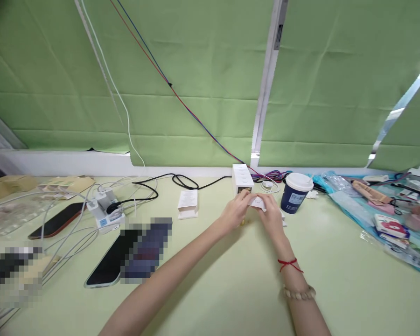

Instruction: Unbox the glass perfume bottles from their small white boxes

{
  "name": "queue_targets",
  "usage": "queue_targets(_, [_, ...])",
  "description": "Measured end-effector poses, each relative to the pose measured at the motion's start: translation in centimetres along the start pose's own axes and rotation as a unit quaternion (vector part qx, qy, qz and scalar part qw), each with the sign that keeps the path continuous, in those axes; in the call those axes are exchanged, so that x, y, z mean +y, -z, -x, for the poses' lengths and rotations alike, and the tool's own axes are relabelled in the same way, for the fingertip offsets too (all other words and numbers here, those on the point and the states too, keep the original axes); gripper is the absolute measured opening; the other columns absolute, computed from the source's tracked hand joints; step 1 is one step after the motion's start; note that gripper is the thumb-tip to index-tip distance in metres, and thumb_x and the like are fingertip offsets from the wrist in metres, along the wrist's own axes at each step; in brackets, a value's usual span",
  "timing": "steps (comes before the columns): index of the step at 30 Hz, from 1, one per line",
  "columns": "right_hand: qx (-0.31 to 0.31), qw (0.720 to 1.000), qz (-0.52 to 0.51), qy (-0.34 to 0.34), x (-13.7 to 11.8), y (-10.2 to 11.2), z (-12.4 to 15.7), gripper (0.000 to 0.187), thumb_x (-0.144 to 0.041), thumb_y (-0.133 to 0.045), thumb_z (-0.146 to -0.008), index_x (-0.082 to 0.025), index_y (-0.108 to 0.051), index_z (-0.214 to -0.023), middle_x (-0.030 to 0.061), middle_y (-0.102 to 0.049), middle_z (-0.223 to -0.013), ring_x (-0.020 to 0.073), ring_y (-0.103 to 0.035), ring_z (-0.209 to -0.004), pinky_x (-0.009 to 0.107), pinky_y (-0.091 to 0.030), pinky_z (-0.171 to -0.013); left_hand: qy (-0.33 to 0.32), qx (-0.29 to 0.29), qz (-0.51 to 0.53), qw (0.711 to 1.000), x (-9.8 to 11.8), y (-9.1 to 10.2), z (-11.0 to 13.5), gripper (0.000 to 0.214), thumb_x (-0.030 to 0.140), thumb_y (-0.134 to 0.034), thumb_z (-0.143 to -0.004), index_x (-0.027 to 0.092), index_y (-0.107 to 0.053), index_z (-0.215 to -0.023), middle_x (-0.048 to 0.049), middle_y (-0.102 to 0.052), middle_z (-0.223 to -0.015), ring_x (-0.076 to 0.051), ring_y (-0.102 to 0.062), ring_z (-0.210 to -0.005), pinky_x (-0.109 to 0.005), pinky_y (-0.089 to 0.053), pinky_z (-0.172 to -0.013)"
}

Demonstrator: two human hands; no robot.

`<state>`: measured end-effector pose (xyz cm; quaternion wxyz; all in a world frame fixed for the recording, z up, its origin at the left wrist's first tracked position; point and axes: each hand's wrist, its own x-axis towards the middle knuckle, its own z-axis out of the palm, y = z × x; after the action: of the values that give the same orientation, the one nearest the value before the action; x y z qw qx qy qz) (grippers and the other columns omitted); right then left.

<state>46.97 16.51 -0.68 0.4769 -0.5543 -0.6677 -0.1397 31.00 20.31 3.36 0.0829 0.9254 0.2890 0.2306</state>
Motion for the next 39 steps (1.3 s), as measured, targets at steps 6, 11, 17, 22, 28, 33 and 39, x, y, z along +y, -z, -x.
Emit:
queue_targets(6, [0.044, 0.996, -0.060, 0.042, -6.9, 7.1, -3.0, 0.039, -0.024, -0.064, -0.078, -0.018, -0.056, -0.115, 0.0075, -0.055, -0.107, 0.0147, -0.052, -0.098, 0.017, -0.046, -0.062, -0.081, 0.227, 0.302, 0.922, 1.4, 5.8, 4.5, 0.069, 0.036, -0.069, -0.073, 0.018, -0.036, -0.131, -0.0076, -0.042, -0.129, -0.014, -0.041, -0.121, -0.028, -0.034, -0.107])
queue_targets(11, [-0.126, 0.944, -0.292, 0.086, -11.4, 6.8, -3.4, 0.042, -0.019, -0.066, -0.077, -0.023, -0.054, -0.116, 0.0058, -0.055, -0.110, 0.0145, -0.055, -0.099, 0.021, -0.048, -0.074, -0.009, -0.054, 0.525, 0.849, 1.3, 9.3, 9.4, 0.070, 0.035, -0.068, -0.073, 0.021, -0.037, -0.134, -0.0070, -0.042, -0.134, -0.018, -0.042, -0.122, -0.029, -0.038, -0.101])
queue_targets(17, [-0.163, 0.943, -0.268, 0.110, -13.3, 2.0, -1.5, 0.041, -0.024, -0.073, -0.070, -0.024, -0.064, -0.111, 0.0038, -0.055, -0.108, 0.0148, -0.051, -0.101, 0.028, -0.044, -0.086, 0.072, 0.008, 0.496, 0.865, -0.6, 6.4, 13.9, 0.067, 0.013, -0.057, -0.072, 0.022, -0.034, -0.134, -0.0059, -0.049, -0.122, -0.013, -0.051, -0.101, -0.020, -0.044, -0.081])
queue_targets(22, [-0.083, 0.955, -0.213, 0.191, -13.2, 0.1, 0.2, 0.026, -0.021, -0.071, -0.073, -0.018, -0.062, -0.097, -0.0009, -0.063, -0.100, 0.0119, -0.058, -0.093, 0.030, -0.039, -0.081, 0.048, 0.005, 0.428, 0.902, -1.9, 5.2, 15.4, 0.074, 0.012, -0.060, -0.068, 0.024, -0.029, -0.134, -0.0049, -0.042, -0.126, -0.014, -0.046, -0.110, -0.023, -0.040, -0.092])
queue_targets(28, [-0.121, 0.943, -0.202, 0.237, -13.6, -0.5, 1.6, 0.018, -0.014, -0.064, -0.079, -0.015, -0.053, -0.093, 0.0003, -0.061, -0.094, 0.0106, -0.055, -0.088, 0.030, -0.036, -0.078, 0.059, -0.066, 0.329, 0.940, -3.6, 4.7, 16.8, 0.086, 0.020, -0.067, -0.057, 0.024, -0.028, -0.134, -0.0036, -0.040, -0.129, -0.017, -0.043, -0.115, -0.026, -0.035, -0.100])
queue_targets(33, [-0.135, 0.942, -0.196, 0.236, -13.7, -0.8, 2.4, 0.024, -0.004, -0.059, -0.075, -0.015, -0.050, -0.095, 0.0009, -0.059, -0.094, 0.0116, -0.049, -0.087, 0.028, -0.036, -0.077, 0.024, -0.065, 0.287, 0.955, -3.9, 4.3, 17.0, 0.087, 0.021, -0.069, -0.052, 0.027, -0.031, -0.130, -0.0013, -0.044, -0.119, -0.016, -0.044, -0.109, -0.027, -0.036, -0.097])
queue_targets(39, [-0.142, 0.936, -0.193, 0.256, -13.7, -1.9, 3.5, 0.020, 0.007, -0.040, -0.074, -0.011, -0.033, -0.071, 0.0045, -0.051, -0.079, 0.0152, -0.044, -0.088, 0.029, -0.030, -0.073, 0.035, -0.054, 0.283, 0.957, -4.4, 4.2, 16.8, 0.078, 0.016, -0.063, -0.056, 0.026, -0.034, -0.128, -0.0029, -0.044, -0.119, -0.017, -0.042, -0.109, -0.030, -0.034, -0.098])
